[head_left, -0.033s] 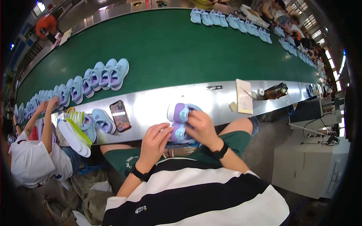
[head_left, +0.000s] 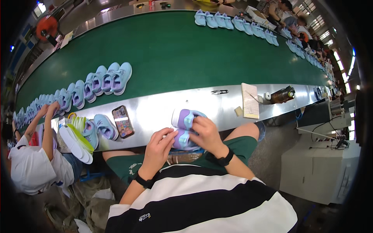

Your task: The person sits at a factory assembly line and repeatedly picks up pairs of light blue shoes from the conveyor belt. They turn the shoes over to inspect the soles and uppers, then place them back on the belt. The person also briefly handles a wrapped cushion and a smartphone.

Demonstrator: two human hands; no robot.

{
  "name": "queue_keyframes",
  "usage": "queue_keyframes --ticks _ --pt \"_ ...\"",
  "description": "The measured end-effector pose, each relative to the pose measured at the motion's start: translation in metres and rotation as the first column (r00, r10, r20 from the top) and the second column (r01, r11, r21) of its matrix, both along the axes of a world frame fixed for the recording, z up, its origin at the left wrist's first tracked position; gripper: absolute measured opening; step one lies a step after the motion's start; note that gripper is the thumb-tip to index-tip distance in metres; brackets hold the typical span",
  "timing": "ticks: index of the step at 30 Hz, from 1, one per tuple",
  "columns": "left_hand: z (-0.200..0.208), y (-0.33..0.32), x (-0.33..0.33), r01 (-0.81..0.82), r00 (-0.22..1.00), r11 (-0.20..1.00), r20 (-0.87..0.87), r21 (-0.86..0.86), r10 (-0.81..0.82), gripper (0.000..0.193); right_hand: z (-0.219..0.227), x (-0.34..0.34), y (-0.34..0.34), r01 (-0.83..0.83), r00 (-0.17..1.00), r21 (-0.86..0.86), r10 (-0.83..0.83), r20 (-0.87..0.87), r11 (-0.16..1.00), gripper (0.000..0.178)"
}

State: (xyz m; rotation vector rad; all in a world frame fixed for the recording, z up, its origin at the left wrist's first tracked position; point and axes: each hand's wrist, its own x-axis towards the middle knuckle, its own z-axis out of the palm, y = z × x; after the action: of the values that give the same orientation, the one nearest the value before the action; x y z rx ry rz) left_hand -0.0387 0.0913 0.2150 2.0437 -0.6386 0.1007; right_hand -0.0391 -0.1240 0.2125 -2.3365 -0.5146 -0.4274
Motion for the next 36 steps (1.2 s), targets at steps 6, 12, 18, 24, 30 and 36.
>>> queue_keyframes --ticks 6,12,18,24,30,36 --pt "-0.009 0.005 0.007 0.102 0.994 0.995 0.041 0.006 -0.102 0.021 -0.016 -0.013 0.003 0.096 0.99 0.045 -0.091 -0.105 0.994 0.025" --pt "-0.022 0.023 0.005 -0.001 0.998 1.0 0.059 -0.015 0.002 0.023 -0.021 0.035 -0.008 0.255 0.959 0.107 -0.238 -0.154 0.961 0.025" --pt "-0.03 0.062 -0.016 -0.165 0.981 0.986 -0.1 0.04 0.168 0.024 0.079 0.287 -0.077 0.438 0.899 0.021 -0.438 -0.003 0.899 0.029" --pt "-0.045 0.084 -0.004 -0.184 0.959 0.983 -0.215 0.025 0.185 0.019 0.179 0.354 -0.09 0.366 0.888 0.338 -0.434 0.153 0.867 0.042" --pt "-0.091 0.118 0.127 -0.261 0.961 0.911 0.173 0.318 0.215 0.04 0.051 0.155 -0.048 -0.009 0.97 0.474 0.123 -0.21 0.881 0.033" --pt "-0.149 0.158 0.274 -0.332 0.909 0.412 0.172 0.848 0.379 0.073 -0.036 -0.027 -0.046 0.215 0.812 0.443 0.093 -0.576 0.87 0.039"
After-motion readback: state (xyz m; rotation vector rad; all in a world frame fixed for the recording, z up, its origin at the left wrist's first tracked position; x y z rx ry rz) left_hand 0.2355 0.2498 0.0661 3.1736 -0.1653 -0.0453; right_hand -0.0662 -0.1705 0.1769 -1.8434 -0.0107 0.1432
